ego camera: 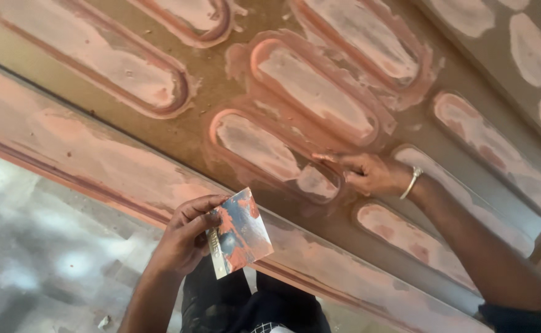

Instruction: The person uses a putty knife to scoop a pinkish filler paste from a square tile and applies it into recessed oval indentations on a large wooden board. They spread the filler across the indentations and smooth the surface with their fingers, repeating the process across multiple sections of the board.

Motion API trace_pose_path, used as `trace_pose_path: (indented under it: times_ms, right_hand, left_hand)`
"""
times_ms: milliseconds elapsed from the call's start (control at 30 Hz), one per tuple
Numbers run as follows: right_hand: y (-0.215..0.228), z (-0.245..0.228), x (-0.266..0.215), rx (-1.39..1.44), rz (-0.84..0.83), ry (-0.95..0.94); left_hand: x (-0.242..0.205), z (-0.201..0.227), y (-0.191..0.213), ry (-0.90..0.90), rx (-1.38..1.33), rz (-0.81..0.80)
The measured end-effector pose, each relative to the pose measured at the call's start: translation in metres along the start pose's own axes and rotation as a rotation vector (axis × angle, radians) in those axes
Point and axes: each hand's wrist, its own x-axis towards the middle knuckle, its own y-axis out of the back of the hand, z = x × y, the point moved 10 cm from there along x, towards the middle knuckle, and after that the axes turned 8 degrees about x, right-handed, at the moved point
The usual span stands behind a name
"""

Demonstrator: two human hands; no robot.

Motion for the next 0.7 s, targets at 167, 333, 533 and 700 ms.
trace_pose_path:
  times_ms: [167,333,533,700]
  right_hand:
    - [-0.020,0.061,-0.044,0.155,0.127,-0.031]
    - [-0.069,0.055,-0.061,0.408,0.327,-0.047]
    - [-0.131,0.021,-0.087,0.892,0.299,-0.205]
    - [-0.102,-0.061,-0.110,0.740,0.209,0.283]
  left_hand:
    - [-0.005,0.007,-0.051,-0.130,-0.173,-0.325]
    - [0.011,-0.017,-0.032,0.070,0.154,0.019]
    - [0.036,-0.015,-0.052,0.025,0.331,-0.062]
    - [0.044,-0.025,-0.089,0.111,0.333,-0.305]
